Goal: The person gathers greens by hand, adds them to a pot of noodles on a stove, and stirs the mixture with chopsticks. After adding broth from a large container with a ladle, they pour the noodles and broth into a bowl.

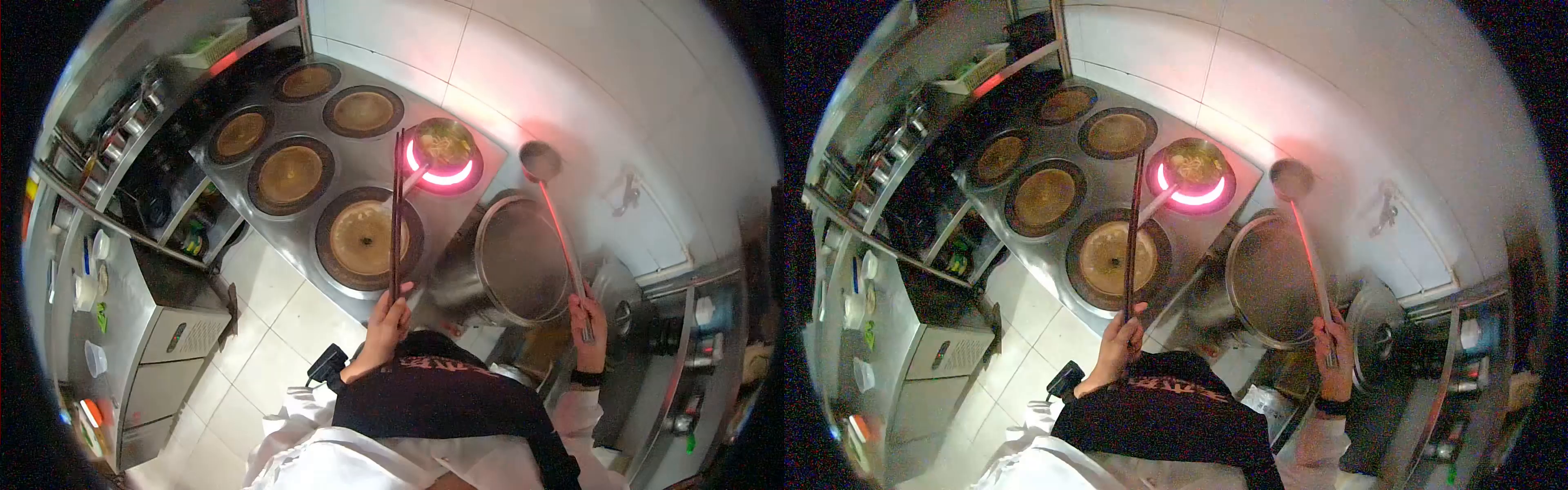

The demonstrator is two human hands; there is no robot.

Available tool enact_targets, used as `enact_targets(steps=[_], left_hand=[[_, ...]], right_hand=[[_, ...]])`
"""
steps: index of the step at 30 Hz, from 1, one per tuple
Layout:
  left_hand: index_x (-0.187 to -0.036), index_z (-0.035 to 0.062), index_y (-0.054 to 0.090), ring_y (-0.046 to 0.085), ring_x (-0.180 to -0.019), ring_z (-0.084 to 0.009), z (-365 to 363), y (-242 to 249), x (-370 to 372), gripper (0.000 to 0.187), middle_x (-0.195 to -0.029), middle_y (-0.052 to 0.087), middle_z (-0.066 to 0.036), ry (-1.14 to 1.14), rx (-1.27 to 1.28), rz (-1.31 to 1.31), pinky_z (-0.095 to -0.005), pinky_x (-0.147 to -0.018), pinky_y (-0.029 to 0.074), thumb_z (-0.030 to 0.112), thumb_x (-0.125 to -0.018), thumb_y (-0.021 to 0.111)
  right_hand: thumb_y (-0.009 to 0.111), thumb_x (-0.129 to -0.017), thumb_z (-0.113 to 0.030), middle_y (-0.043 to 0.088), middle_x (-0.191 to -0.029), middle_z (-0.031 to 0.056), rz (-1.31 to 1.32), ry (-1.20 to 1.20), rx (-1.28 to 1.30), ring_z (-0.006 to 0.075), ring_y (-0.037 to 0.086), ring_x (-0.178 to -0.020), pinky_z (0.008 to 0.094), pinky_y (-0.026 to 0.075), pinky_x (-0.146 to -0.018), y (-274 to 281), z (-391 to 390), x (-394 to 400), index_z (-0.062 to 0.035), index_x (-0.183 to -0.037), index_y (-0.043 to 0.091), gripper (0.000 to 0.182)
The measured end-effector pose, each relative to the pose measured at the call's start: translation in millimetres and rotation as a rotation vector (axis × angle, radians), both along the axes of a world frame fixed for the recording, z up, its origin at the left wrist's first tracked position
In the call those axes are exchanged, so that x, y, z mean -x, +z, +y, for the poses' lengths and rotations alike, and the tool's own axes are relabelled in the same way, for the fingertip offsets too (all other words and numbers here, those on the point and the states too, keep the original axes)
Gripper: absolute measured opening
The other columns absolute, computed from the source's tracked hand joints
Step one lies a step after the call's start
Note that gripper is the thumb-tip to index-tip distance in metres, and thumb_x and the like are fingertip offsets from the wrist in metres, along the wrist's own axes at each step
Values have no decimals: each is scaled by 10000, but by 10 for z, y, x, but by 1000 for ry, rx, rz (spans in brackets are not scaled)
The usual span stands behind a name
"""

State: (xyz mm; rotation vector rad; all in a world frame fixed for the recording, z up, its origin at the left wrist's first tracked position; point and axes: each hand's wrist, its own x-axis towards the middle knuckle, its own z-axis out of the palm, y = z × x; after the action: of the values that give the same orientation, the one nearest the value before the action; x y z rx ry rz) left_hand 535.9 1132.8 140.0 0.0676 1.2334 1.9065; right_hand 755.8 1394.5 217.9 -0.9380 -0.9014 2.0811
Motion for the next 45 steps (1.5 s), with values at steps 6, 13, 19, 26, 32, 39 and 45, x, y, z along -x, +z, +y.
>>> enact_targets(steps=[6,13,19,26,32,39,45], left_hand=[[-1195,82,415,318,-458,-46,-211,84,7,311,-590,343,40,53,44,22,-174,-390,256,155,-894,388],[-1211,69,394,320,-465,-50,-393,102,-39,326,-614,354,29,131,33,-9,-177,-391,256,131,-892,370],[-1225,57,381,320,-459,-51,-449,78,-78,342,-610,353,28,158,56,-9,-181,-388,254,119,-889,365],[-1241,77,380,353,-448,-51,-356,65,-83,355,-612,398,17,65,75,72,-183,-383,281,152,-894,393],[-1261,128,378,358,-444,-47,-108,123,-145,372,-598,405,24,-97,92,83,-178,-379,282,155,-892,419],[-1265,157,389,323,-493,-16,239,137,-299,392,-631,389,73,-179,198,171,-156,-415,249,132,-877,441],[-1280,133,335,260,-398,-17,167,467,-849,427,-574,341,54,-189,-8,133,-170,-318,192,96,-866,435]], right_hand=[[515,-781,-30,546,-748,54,-126,187,-151,60,474,-507,144,365,-384,-95,225,581,-27,-1245,385,481],[501,-782,-31,491,-666,9,-364,417,-568,59,440,-487,181,374,-385,-308,177,1100,-59,-1302,324,550],[490,-779,-17,444,-616,-27,-510,437,-859,50,418,-458,190,365,-377,-516,208,1201,-92,-1312,320,564],[497,-790,-50,480,-681,-5,-44,336,-271,40,397,-451,172,356,-392,-471,200,947,-59,-1300,326,538],[432,-841,-59,428,-743,25,133,27,242,26,371,-496,151,331,-367,-564,-112,-115,-21,-1304,262,495],[345,-914,-183,344,-612,5,792,98,873,42,334,-368,161,317,-295,-854,-842,-844,-20,-1292,239,425],[417,-898,-199,352,-587,-36,345,-120,209,19,315,-371,156,267,-301,-287,-1737,-1665,-59,-1271,296,416]])
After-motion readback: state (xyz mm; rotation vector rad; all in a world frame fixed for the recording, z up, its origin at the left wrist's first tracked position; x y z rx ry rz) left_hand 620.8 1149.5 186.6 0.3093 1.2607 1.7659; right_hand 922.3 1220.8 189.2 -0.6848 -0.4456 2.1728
